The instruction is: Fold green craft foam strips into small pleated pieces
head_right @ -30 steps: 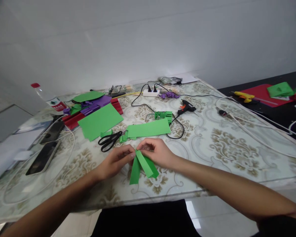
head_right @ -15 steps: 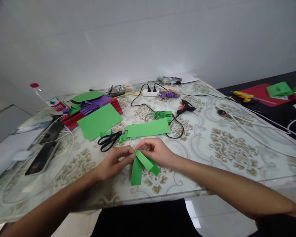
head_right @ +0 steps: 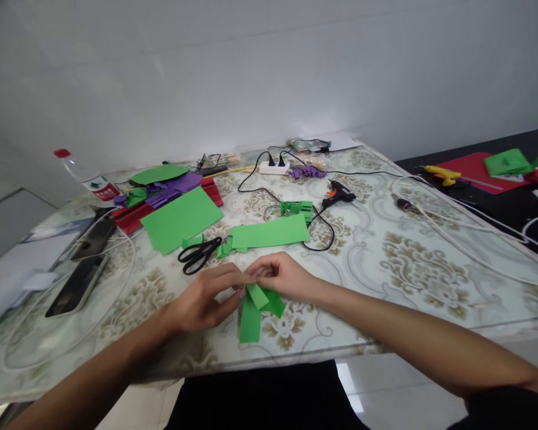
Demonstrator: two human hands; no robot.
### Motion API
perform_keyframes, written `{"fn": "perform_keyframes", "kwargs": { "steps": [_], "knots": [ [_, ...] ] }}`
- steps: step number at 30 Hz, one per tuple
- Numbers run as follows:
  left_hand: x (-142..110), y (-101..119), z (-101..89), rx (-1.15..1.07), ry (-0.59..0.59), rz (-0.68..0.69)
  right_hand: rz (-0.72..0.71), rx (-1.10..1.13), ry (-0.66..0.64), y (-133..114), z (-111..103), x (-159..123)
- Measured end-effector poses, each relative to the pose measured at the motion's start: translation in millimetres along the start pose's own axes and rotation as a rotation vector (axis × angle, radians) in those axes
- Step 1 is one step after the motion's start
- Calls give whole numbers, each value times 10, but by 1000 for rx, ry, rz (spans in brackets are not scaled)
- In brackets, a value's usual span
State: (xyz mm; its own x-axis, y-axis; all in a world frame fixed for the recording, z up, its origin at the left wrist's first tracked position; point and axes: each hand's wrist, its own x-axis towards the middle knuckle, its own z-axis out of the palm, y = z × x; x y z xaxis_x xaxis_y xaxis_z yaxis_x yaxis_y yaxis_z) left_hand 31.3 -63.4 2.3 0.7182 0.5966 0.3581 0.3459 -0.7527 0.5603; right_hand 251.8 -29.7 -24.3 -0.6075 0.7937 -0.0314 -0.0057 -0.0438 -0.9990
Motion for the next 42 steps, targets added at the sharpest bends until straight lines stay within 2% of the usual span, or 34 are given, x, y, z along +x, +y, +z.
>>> {"fn": "perform_keyframes", "kwargs": {
  "steps": [8,13,19,31,38,42],
  "knots": [
    [22,14,-6,20,-67,10,37,-4,-106,-1,10,-12],
    [16,19,4,26,-81,-7,36,-54,-111,-23,7,-21],
    [20,26,8,28,-83,-11,69,-8,-140,-10,12,-10],
    [11,51,0,-21,-234,-16,120,-72,-265,-10,-22,-44],
    [20,90,15,-114,-231,2,161,-85,-352,-10,-2,-68],
    [16,91,35,-219,-188,10,169,-80,-421,-59,27,-88]
  ]
}}
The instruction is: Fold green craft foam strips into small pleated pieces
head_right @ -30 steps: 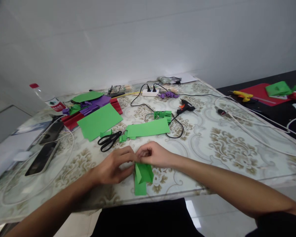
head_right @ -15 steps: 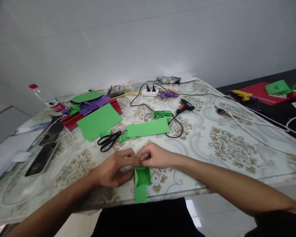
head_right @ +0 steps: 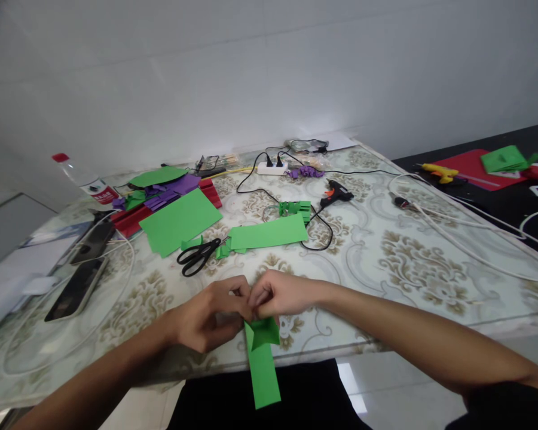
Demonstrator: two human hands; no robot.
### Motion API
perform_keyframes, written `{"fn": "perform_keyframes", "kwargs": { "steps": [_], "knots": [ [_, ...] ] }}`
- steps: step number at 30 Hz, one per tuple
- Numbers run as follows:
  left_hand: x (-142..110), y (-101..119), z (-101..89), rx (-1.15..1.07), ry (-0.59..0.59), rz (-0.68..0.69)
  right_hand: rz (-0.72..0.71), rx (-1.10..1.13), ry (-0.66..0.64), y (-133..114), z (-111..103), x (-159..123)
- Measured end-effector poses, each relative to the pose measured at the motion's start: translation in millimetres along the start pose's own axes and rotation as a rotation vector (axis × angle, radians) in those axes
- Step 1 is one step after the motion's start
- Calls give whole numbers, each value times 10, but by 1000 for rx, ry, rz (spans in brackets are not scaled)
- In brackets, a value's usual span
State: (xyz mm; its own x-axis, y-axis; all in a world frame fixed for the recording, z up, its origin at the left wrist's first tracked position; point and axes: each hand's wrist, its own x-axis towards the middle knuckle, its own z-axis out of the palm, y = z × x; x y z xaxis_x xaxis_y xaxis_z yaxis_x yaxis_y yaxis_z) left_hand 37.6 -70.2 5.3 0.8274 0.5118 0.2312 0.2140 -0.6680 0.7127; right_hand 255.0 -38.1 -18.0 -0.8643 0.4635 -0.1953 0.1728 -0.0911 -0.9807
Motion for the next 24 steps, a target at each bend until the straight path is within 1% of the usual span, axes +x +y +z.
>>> {"fn": "perform_keyframes", "kwargs": {
  "steps": [5,9,13,17,24],
  "knots": [
    [10,52,-13,-81,-14,-25,-4,4,-53,6,-6,-3],
    [15,84,-21,-78,-34,-39,-28,-25,-88,40,-27,4],
    [12,69,-3,-61,-56,5,-1,-5,-119,32,-20,2],
    [-1,32,15,-56,-114,31,46,22,-116,11,-4,-6],
    [-28,17,6,-72,-157,-29,39,-17,-124,16,-15,-8]
  ]
}}
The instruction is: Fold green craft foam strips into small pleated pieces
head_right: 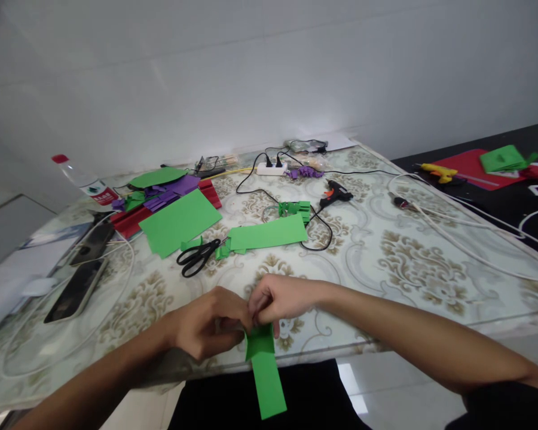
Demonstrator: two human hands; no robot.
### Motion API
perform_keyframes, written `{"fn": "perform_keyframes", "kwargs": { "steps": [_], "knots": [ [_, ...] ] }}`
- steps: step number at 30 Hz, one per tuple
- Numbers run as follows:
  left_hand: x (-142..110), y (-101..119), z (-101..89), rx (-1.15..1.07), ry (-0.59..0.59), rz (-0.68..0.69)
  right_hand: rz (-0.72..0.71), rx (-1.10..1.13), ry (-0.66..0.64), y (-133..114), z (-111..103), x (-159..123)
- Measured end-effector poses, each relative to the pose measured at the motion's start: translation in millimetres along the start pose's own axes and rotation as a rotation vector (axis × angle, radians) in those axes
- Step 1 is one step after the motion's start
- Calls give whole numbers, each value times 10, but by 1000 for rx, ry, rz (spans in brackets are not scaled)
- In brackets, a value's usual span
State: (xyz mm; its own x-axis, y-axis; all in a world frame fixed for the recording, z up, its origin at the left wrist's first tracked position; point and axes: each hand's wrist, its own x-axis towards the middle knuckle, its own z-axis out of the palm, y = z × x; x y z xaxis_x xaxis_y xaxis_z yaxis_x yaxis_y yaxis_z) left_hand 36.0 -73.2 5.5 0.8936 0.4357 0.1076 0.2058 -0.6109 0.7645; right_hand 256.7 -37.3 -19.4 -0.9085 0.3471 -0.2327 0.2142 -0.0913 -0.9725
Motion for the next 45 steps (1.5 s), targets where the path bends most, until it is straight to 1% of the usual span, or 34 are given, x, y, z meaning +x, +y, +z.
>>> {"fn": "perform_keyframes", "kwargs": {
  "steps": [7,11,16,23,26,29,32,35,39,45],
  "knots": [
    [7,-6,-12,30,-4,-35,-28,28,11,49,-5,21],
    [-3,-38,1,116,54,-21,-43,31,90,74,-19,34],
    [2,-54,-3,179,94,23,-66,37,160,28,-29,33],
    [4,-78,-10,317,118,-15,-33,60,248,8,-39,34],
    [7,-109,-7,387,186,-34,-42,83,312,25,-58,46],
    [20,-129,-8,429,281,-97,-98,114,409,29,-70,60],
    [30,-145,-14,409,374,-133,-167,145,508,19,-56,66],
    [31,-166,-19,380,427,-116,-227,143,565,10,-23,68],
    [30,-188,-13,347,480,-85,-258,135,619,-6,3,66],
    [21,-213,1,334,524,-77,-244,126,606,-76,-4,30]
  ]
}}
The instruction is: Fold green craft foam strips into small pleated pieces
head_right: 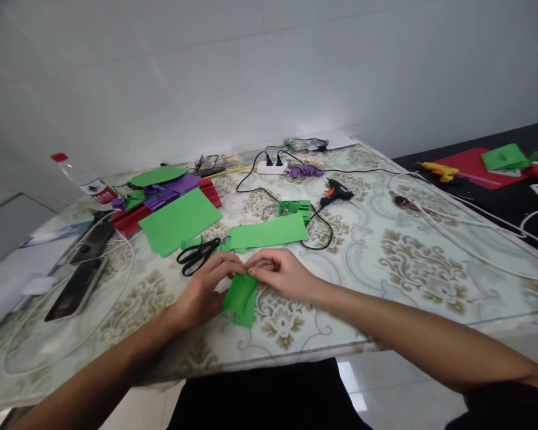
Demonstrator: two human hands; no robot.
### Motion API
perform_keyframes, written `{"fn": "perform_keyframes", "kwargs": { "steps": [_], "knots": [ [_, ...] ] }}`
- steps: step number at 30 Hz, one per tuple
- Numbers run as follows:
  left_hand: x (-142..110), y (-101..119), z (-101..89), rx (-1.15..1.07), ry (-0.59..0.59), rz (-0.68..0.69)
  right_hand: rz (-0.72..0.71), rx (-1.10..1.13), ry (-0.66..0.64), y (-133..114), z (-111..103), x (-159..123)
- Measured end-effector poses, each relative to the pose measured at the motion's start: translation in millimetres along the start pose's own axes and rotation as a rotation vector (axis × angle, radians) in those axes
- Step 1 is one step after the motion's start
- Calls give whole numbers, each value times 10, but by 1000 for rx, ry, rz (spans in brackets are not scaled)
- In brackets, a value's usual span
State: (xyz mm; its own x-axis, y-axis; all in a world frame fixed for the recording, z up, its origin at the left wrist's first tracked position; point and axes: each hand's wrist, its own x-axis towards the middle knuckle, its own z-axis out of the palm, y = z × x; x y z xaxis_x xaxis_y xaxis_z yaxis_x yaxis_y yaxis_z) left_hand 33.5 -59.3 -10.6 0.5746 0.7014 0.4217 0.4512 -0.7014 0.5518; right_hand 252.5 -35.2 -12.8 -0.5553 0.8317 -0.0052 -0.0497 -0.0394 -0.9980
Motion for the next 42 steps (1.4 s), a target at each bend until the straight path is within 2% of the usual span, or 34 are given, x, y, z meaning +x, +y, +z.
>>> {"fn": "perform_keyframes", "kwargs": {
  "steps": [10,23,35,42],
  "knots": [
    [-9,-42,24,28,75,30,-38,38,3,4,12,10],
    [9,17,-33,57,42,-31,-41,52,43,40,8,14],
    [-20,-12,6,48,78,26,-204,-267,85,7,4,-53],
    [-26,23,-15,43,79,26,-247,-298,92,-14,10,-73]
  ]
}}
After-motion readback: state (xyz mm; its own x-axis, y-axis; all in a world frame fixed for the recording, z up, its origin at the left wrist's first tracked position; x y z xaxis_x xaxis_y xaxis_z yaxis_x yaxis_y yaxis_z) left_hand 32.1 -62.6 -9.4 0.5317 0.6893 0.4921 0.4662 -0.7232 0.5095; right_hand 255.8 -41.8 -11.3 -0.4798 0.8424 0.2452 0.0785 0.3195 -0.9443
